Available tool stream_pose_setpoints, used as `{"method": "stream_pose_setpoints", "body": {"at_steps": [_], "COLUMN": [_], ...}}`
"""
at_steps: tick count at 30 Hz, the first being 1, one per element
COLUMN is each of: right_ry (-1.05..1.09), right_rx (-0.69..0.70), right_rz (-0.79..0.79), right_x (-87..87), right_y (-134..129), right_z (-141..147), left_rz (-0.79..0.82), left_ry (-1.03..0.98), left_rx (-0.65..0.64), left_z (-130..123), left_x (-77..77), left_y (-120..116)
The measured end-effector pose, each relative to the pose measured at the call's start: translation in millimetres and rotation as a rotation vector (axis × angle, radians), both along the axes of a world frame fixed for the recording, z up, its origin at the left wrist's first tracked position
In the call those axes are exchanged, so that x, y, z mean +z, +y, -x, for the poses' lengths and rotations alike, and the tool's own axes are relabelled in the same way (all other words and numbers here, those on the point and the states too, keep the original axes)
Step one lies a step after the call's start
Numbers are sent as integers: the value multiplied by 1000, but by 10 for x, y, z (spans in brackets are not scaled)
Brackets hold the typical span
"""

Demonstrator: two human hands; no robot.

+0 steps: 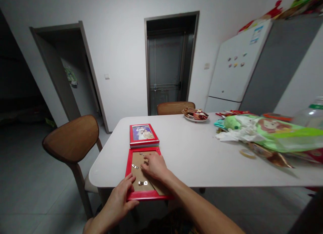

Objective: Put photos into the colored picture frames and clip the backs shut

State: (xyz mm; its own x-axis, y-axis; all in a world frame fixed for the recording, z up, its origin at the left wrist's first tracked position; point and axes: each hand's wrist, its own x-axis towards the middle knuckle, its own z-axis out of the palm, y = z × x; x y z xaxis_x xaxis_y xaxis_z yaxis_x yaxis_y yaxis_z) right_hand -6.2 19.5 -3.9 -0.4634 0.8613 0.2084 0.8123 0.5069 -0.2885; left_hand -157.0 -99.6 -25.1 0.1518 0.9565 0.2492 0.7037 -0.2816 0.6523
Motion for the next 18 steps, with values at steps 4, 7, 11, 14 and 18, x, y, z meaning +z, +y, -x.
{"method": "stream_pose_setpoints", "body": {"at_steps": [4,7,11,14,18], "right_ry": [-7,56,53,107,270], "right_rx": [69,52,26,37,159], "right_rz": [46,38,45,11,-11], "right_x": [-15,22,198,349,474], "right_y": [-180,-195,-159,-222,-362], "right_z": [-144,-146,-116,-39,113], "left_rz": [-4,23,63,30,45], "left_ry": [-6,-44,-240,-485,-850], "left_rx": [7,15,61,123,210], "left_z": [-14,-16,-18,-28,76], "left_x": [-9,18,94,144,206], "left_y": [-14,-28,29,145,253]}}
